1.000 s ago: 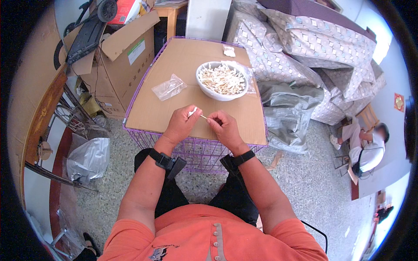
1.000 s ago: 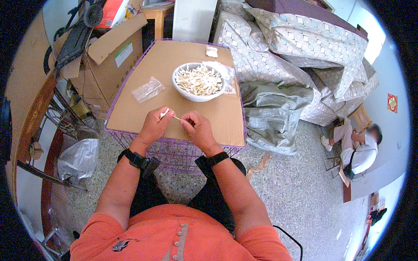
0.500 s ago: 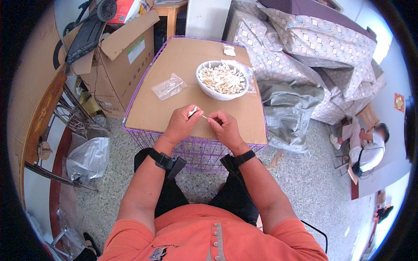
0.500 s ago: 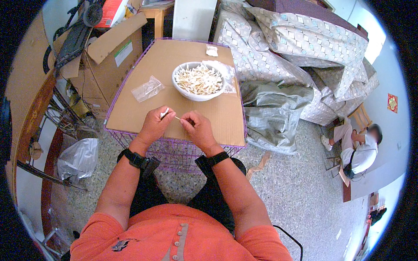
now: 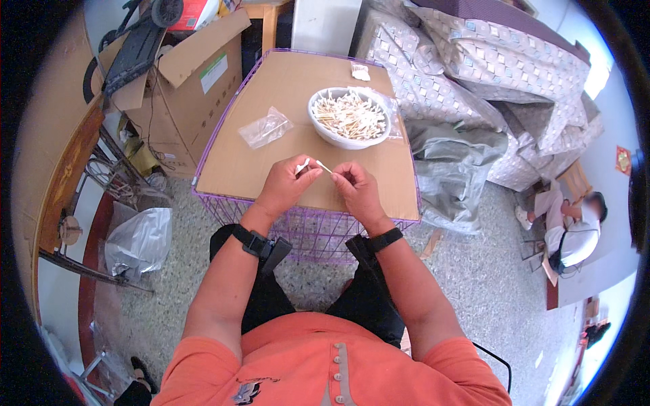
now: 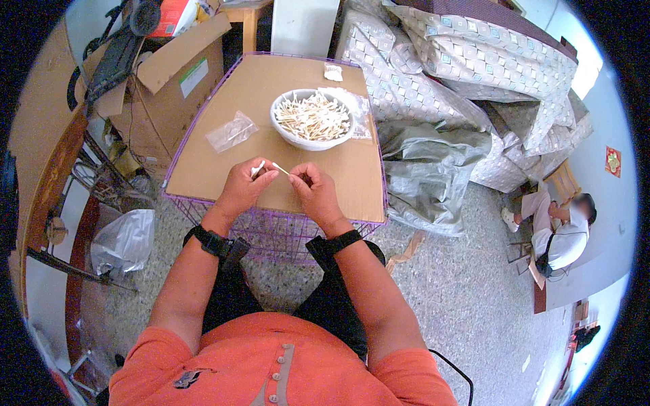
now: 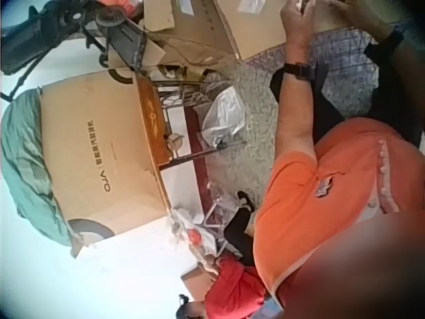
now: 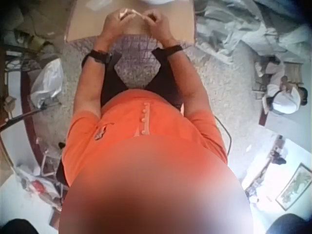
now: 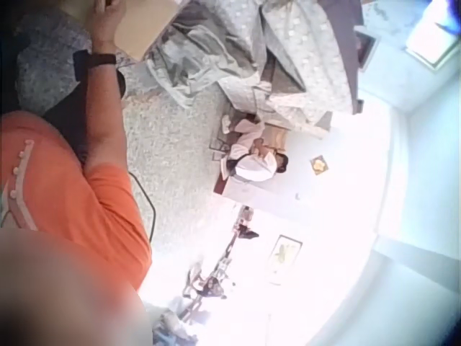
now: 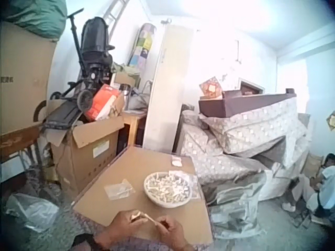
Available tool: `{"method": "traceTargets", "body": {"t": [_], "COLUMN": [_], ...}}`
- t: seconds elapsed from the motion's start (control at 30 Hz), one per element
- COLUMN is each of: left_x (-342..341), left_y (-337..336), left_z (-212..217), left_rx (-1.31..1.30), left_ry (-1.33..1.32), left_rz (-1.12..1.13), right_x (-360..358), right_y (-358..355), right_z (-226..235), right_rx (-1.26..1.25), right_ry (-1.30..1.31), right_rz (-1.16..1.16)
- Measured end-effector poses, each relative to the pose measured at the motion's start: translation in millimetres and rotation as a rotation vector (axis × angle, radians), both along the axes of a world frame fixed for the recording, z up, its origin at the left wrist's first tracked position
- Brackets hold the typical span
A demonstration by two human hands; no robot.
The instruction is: Packing cotton swabs into small plastic bags.
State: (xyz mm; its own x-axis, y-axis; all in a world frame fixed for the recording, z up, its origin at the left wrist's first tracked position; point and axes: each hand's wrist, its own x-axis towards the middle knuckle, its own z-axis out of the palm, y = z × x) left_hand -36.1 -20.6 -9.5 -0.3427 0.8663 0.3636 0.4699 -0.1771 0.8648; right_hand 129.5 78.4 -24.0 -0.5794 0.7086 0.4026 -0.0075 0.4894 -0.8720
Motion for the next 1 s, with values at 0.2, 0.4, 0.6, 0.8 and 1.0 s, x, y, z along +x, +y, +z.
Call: {"method": "traceTargets", "body": {"t": [0.2,0.4,0.6,0.8,1.0], "left_x": [0.5,0.1,-0.7,-0.7,0.1], "left_y": [0.1,-1.0,-1.8,0.2,-1.4], "left_z": [-0.1,0.9,0.7,1.5,3.5], "left_rx": [0.018,0.047,0.059,0.055,0.041], "left_ry": [0.007,0.019,0.003,-0.048,0.010], "left_rz": [-0.014,-0.026,-0.014,-0.022,-0.011], "right_x": [-0.5,-0.8,-2.4,-2.2,-1.0], "right_y": [0.6,-1.3,-3.2,-0.8,-1.9], "right_z": [-0.9,1.9,3.7,3.1,7.3], "right_rx": [0.059,0.112,0.108,0.174,0.113], "right_ry": [-0.006,-0.060,-0.057,-0.059,-0.064], "right_rz": [0.009,0.000,0.016,0.017,0.014]}}
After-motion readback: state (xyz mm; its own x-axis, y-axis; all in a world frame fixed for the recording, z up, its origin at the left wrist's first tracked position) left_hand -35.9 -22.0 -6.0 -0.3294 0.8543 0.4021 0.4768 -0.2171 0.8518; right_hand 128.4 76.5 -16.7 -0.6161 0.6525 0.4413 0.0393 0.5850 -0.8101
